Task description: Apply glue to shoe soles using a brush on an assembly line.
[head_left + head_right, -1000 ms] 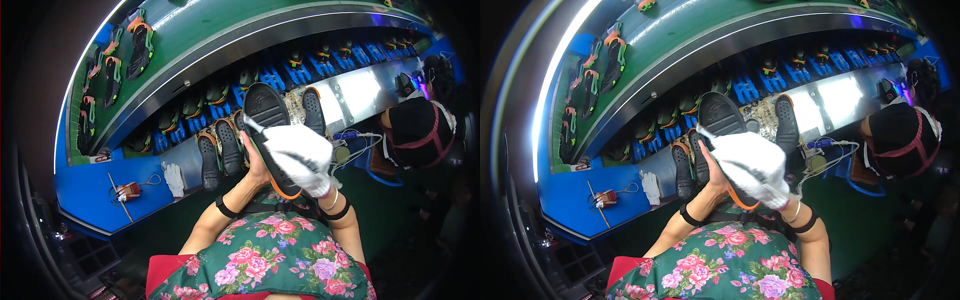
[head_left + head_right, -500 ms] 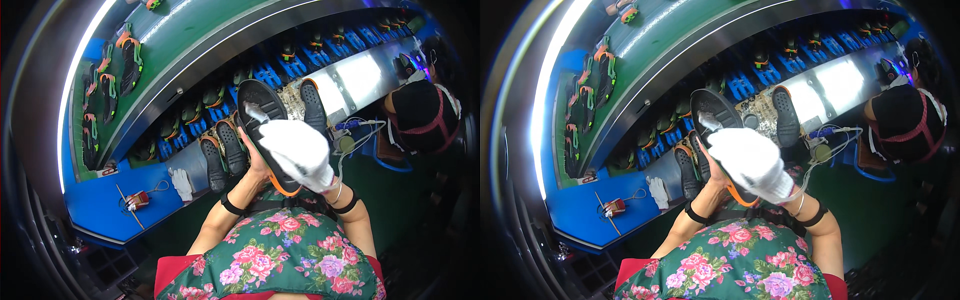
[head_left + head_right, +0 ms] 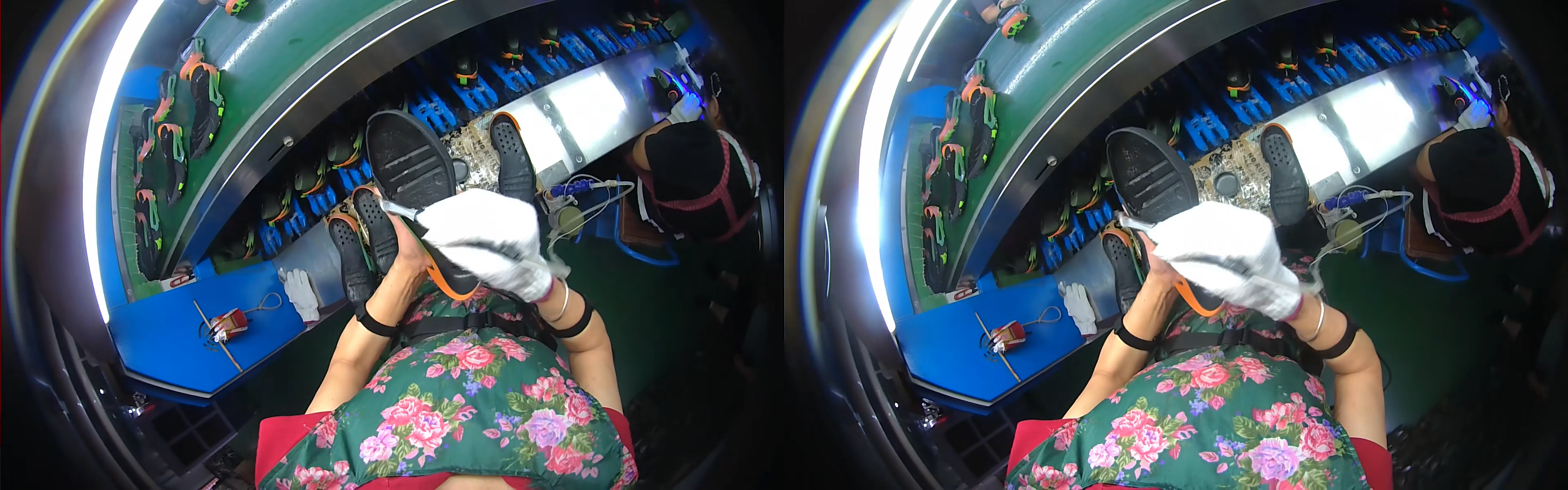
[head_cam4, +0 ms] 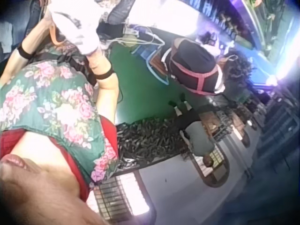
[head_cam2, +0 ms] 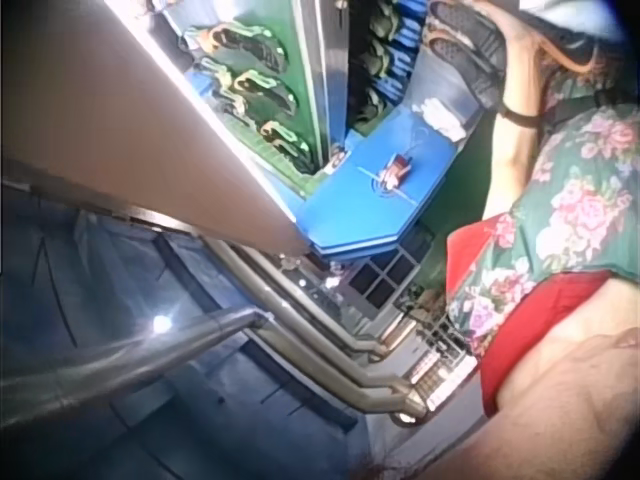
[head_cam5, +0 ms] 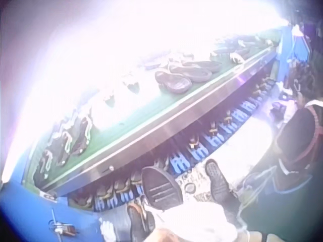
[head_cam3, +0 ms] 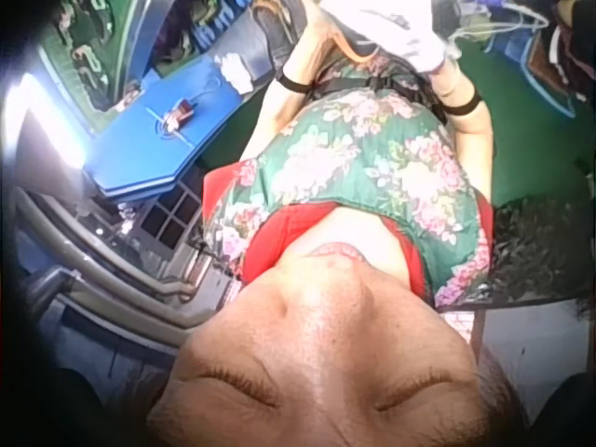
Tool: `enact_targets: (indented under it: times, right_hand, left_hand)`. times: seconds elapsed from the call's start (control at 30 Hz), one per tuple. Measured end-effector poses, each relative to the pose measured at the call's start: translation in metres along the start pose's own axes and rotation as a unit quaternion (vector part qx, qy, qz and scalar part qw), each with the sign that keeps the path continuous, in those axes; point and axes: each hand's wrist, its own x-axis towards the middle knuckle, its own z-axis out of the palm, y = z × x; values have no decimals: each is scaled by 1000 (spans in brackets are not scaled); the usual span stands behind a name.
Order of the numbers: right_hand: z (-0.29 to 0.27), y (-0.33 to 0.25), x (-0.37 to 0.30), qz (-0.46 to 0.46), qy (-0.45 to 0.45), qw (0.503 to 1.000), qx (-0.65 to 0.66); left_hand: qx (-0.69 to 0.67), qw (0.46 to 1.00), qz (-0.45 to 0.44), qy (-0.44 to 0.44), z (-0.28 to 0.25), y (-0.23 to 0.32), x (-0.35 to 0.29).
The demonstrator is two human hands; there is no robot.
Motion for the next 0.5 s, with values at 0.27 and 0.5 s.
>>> enact_targets:
  times: [0.27,0.5]
  right_hand:
    - [4,12,-20,-79,-18,980,-183]
    - [7,11,-22,-52,13,978,-200]
  left_hand:
    - [-107,994,-20,-2,-12,-3,15]
    - [-149,966,-4,-209,-22,-14,23]
